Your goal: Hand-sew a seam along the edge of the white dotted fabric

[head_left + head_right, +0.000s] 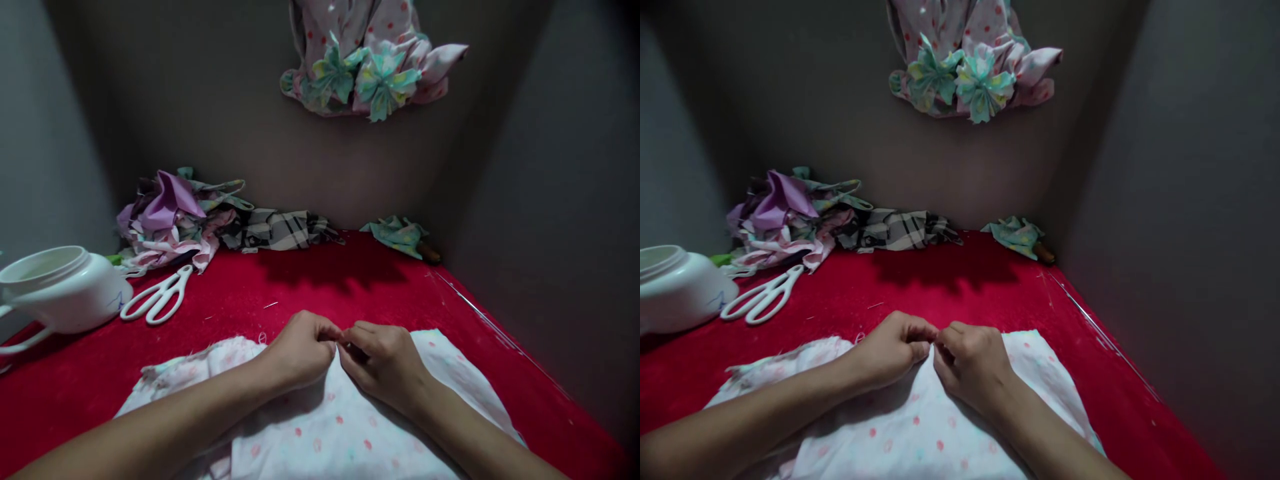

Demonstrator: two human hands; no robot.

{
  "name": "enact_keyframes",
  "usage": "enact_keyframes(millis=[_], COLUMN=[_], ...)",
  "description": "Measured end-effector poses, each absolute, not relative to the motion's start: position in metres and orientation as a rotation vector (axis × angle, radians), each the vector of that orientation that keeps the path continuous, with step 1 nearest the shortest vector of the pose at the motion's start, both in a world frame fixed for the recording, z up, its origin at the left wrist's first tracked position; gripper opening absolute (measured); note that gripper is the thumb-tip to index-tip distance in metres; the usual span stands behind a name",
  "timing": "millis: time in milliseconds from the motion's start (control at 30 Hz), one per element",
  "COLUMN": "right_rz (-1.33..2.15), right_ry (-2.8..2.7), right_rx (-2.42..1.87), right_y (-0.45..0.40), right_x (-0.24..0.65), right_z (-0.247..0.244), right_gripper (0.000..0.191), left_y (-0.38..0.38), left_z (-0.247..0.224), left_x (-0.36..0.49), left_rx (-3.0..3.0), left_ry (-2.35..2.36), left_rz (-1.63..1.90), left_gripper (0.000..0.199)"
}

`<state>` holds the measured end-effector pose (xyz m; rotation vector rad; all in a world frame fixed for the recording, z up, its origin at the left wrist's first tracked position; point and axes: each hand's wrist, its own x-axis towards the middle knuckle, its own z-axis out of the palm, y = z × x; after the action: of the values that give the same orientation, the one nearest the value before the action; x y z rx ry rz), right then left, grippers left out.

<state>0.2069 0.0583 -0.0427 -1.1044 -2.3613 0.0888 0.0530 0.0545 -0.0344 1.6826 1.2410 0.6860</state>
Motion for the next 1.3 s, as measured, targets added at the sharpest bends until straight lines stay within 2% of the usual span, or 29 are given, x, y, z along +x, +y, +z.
enact_keyframes(millis=[100,267,433,633,1133,1300], right_rz=[0.414,1.037,1.327,1.434,1.306,1.367], right_ry=[-2.325,-2.175,-2.021,-1.903,-1.953,-1.854], right_rx=[-1.217,-1.337,-1.305,-1.3,-1.359,-1.404], right_y=[0.057,0.06,0.066,0.069,0.067,0.065], right_x=[0.207,0.21,0.211,0.208,0.208,0.206], right_z=[-0.038,-0.038,-0.037,-0.035,-0.036,-0.03], right_gripper=[0.015,0.019,0.016,0.014,0.014,0.013], left_y=[0.048,0.037,0.035,0.038,0.038,0.042], left_z=[-0.033,-0.029,-0.031,-0.033,-0.032,-0.03], left_x=[0.052,0.051,0.052,0.053,0.058,0.057], left_rx=[1.704,1.878,2.003,2.017,2.063,1.982], left_ry=[1.376,1.416,1.536,1.565,1.633,1.599], left_rz=[0.813,0.776,0.719,0.682,0.667,0.729], left_gripper=[0.022,0.019,0.02,0.02,0.018,0.018])
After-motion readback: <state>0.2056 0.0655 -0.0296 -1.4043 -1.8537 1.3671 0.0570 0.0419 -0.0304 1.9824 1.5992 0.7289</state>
